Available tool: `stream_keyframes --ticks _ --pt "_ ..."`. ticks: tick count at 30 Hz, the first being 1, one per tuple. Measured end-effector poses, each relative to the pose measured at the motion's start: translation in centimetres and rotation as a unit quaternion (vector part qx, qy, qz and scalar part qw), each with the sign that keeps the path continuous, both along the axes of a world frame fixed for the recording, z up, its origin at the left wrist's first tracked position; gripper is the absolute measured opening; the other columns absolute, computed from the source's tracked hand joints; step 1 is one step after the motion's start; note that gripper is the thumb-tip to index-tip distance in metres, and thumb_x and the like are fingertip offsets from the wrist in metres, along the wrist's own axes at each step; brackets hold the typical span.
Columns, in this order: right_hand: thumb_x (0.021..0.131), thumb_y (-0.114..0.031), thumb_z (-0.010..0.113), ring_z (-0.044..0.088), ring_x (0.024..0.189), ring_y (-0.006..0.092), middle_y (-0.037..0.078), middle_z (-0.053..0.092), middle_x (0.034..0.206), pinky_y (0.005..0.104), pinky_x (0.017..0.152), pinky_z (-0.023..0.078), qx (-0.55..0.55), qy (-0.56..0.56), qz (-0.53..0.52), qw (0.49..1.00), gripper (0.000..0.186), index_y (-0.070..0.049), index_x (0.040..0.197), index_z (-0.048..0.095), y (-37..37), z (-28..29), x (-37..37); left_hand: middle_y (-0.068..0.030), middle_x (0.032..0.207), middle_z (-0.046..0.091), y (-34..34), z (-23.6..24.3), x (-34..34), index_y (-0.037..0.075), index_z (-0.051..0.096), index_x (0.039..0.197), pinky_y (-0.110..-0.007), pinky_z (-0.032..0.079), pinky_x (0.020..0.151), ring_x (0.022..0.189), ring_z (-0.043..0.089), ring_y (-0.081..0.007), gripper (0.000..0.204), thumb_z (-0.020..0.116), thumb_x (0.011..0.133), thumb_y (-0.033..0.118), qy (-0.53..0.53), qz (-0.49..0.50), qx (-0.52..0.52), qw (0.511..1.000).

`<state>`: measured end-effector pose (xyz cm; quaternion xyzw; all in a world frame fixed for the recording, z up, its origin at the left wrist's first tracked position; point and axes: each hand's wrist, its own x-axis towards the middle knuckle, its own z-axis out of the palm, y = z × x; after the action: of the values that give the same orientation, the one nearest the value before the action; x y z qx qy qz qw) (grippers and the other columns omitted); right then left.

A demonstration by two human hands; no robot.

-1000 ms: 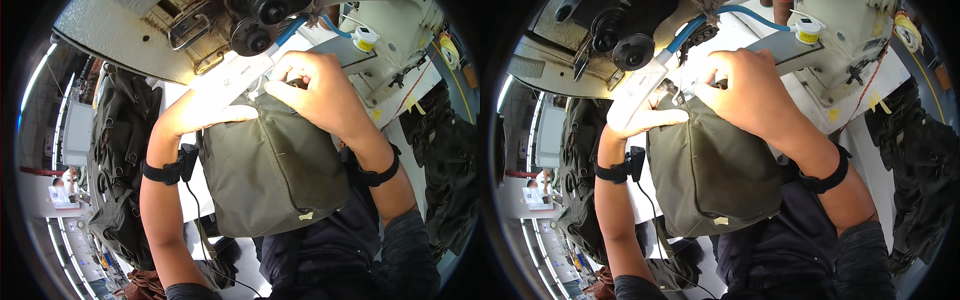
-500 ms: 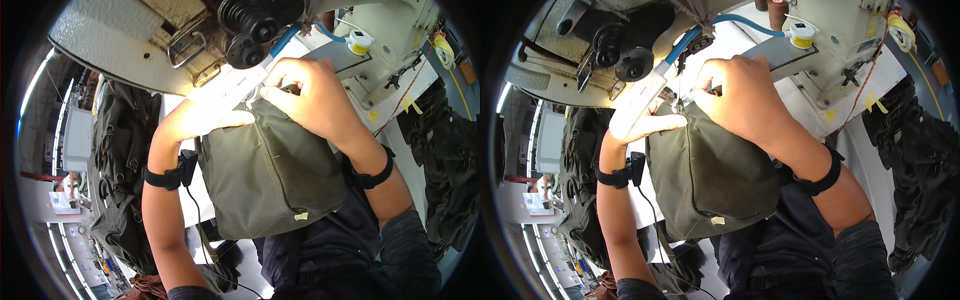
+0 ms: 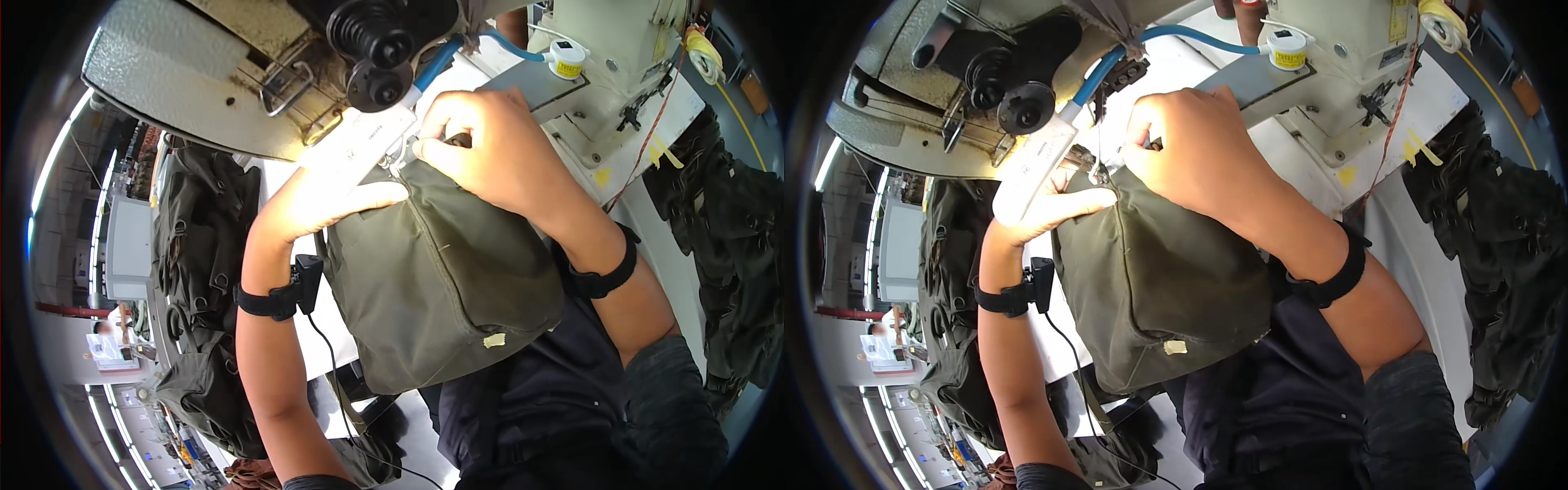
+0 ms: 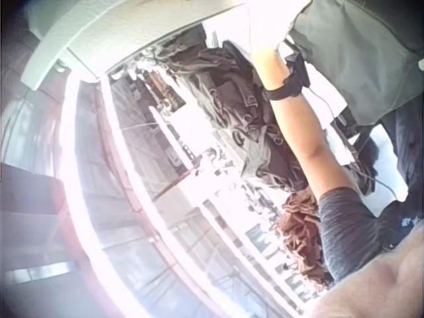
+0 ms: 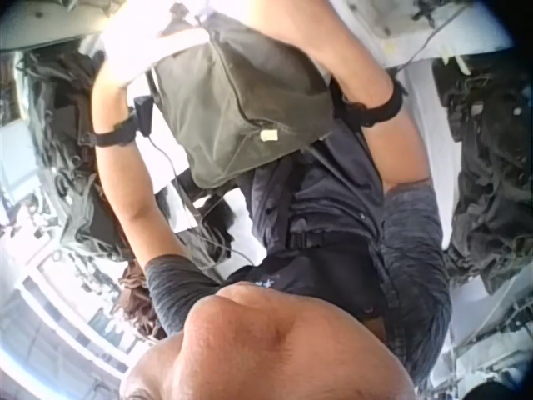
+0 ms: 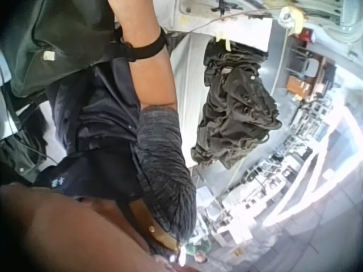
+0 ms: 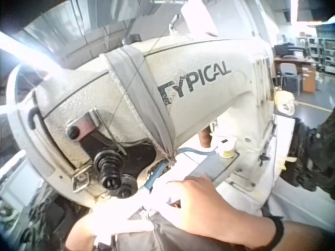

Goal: The person sews a zipper onto a green canvas bag using an industrial sewing machine. They align the zipper, stitch along its length, trim excess thread with scissors, and inspect the seam. The process is repeated for multiple bags in a factory setting.

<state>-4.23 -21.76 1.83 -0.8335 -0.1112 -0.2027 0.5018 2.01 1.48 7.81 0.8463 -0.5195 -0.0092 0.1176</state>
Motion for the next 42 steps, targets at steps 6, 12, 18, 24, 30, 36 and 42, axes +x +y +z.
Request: stream_keyframes --ticks 6,12,18,24,30,36,42 --pt "0.087 -0.015 0.075 0.066 0.064 0.0226 0.006 0.074 0.079 0.0345 0.072 0.048 -0.042 -0.088 -0.044 0.994 0.015 -0.003 0.082 0.068 0.5 -0.9 0.4 -0.0183 0.140 0.062 0.4 0.3 0.0 0.003 0.055 0.149 -0.043 0.045 0.112 0.128 0.058 -0.0352 0.073 0.083 0.088 0.032 0.104 0.044 0.004 0.994" --pt "0.086 -0.017 0.075 0.065 0.066 0.0246 0.005 0.073 0.078 0.0371 0.085 0.044 -0.007 -0.056 -0.012 0.998 0.013 -0.007 0.083 0.069 0.3 -0.9 0.5 -0.0174 0.134 0.063 1.0 0.3 -0.4 0.002 0.055 0.148 -0.041 0.046 0.108 0.123 0.060 -0.0321 0.070 0.083 0.089 0.029 0.204 0.099 0.008 0.974" --pt "0.085 -0.017 0.077 0.063 0.075 0.0254 0.002 0.068 0.073 0.0386 0.085 0.042 -0.014 -0.130 -0.081 0.988 0.011 -0.009 0.084 0.069 0.5 -1.3 -1.1 -0.0165 0.129 0.065 1.1 0.5 0.1 0.000 0.055 0.147 -0.039 0.048 0.105 0.117 0.062 -0.0290 0.068 0.082 0.090 0.026 0.257 0.147 0.009 0.955" --pt "0.089 -0.017 0.078 0.063 0.083 0.0231 0.005 0.072 0.087 0.0371 0.080 0.046 0.076 -0.038 -0.042 0.995 0.015 -0.006 0.100 0.075 1.4 -3.0 -7.2 -0.0156 0.124 0.067 1.5 4.0 -0.8 -0.001 0.055 0.146 -0.038 0.050 0.102 0.111 0.064 -0.0259 0.066 0.082 0.091 0.024 0.237 0.318 0.043 0.917" --pt "0.089 -0.016 0.073 0.063 0.078 0.0376 0.017 0.065 0.077 0.0479 0.074 0.049 0.247 -0.020 0.035 0.968 0.015 -0.002 0.090 0.069 2.2 -4.7 -6.3 -0.0231 0.158 0.047 -1.5 5.1 -12.9 -0.005 0.047 0.151 -0.052 0.026 0.125 0.150 0.040 -0.0415 0.090 0.087 0.083 0.037 0.051 0.169 0.173 0.969" --pt "0.090 -0.011 0.069 0.060 0.080 0.0369 0.014 0.061 0.077 0.0480 0.075 0.047 0.216 -0.038 0.046 0.974 0.013 -0.003 0.089 0.059 4.4 -4.7 -8.1 -0.0167 0.162 0.042 1.7 -0.2 -10.0 0.012 0.050 0.155 -0.050 0.026 0.123 0.151 0.035 -0.0397 0.062 0.067 0.096 0.012 -0.220 0.201 0.244 0.923" --pt "0.091 -0.008 0.065 0.058 0.079 0.0383 0.016 0.060 0.076 0.0490 0.075 0.047 0.295 -0.012 0.054 0.954 0.009 -0.002 0.092 0.057 5.8 -4.7 -8.6 -0.0185 0.158 0.049 -2.0 -3.9 -13.5 0.001 0.045 0.155 -0.060 0.014 0.127 0.151 0.040 -0.0383 0.068 0.066 0.091 0.012 -0.158 0.217 0.055 0.962"
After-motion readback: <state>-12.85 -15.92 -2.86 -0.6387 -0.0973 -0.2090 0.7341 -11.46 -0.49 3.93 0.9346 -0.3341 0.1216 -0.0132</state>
